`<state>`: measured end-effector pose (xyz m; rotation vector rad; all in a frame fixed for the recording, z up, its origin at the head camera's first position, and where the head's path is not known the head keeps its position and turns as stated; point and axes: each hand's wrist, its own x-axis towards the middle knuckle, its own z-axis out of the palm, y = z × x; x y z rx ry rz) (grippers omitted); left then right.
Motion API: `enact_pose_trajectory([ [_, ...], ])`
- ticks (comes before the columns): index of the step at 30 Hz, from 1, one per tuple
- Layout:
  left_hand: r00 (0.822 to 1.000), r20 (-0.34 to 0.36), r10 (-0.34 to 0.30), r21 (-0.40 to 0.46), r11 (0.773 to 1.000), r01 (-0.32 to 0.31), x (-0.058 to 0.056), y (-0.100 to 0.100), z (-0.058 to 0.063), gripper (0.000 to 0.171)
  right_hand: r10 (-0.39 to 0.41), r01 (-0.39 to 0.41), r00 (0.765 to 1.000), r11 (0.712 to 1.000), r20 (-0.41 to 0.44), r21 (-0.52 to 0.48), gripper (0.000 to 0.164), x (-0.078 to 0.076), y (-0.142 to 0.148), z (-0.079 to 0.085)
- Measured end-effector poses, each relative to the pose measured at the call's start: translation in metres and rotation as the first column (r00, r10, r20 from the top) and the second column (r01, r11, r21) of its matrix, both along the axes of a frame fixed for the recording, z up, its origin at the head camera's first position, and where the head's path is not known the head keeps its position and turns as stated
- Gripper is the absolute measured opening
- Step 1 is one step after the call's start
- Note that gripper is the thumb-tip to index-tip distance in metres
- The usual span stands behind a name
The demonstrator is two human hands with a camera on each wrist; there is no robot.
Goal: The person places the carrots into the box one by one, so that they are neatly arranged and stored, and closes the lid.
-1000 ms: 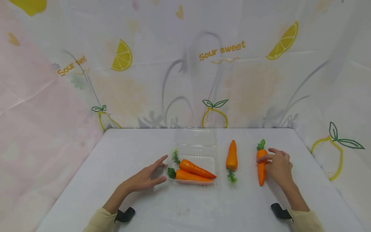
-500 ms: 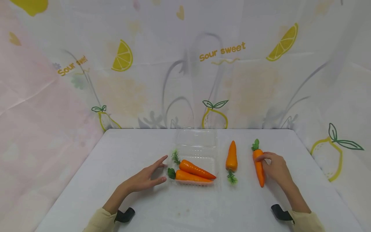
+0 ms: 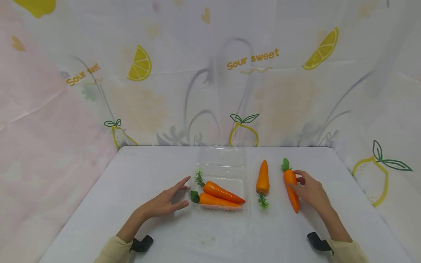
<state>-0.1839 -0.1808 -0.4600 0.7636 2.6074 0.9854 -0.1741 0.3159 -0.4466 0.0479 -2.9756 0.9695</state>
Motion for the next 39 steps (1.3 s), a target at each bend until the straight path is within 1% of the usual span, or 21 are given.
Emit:
enact_pose_trajectory([
  [5,1.0,0.003,0.0,0.001,1.0,0.0,0.0,0.0,0.0,0.085,-0.016,0.015,0.999,1.0,0.037,0.021,0.067,0.0,0.0,-0.001],
  [12,1.0,-0.003,-0.005,0.0,1.0,0.005,0.0,0.0,0.001,0.085,-0.036,0.034,0.997,0.999,0.062,0.032,0.07,0.0,-0.002,0.004],
  [23,1.0,-0.009,-0.008,-0.005,1.0,0.008,-0.001,-0.001,0.0,0.085,-0.04,0.039,0.998,0.999,0.05,0.023,0.067,-0.001,-0.002,0.005],
  [30,1.0,-0.01,-0.012,-0.002,1.0,0.012,-0.001,0.0,0.001,0.084,-0.036,0.035,0.999,0.999,0.015,0.013,0.066,0.001,-0.005,0.006],
  [39,1.0,-0.004,-0.009,0.0,1.0,0.009,0.0,0.0,0.002,0.084,-0.03,0.03,1.0,1.0,-0.004,-0.003,0.063,0.001,-0.011,0.013],
])
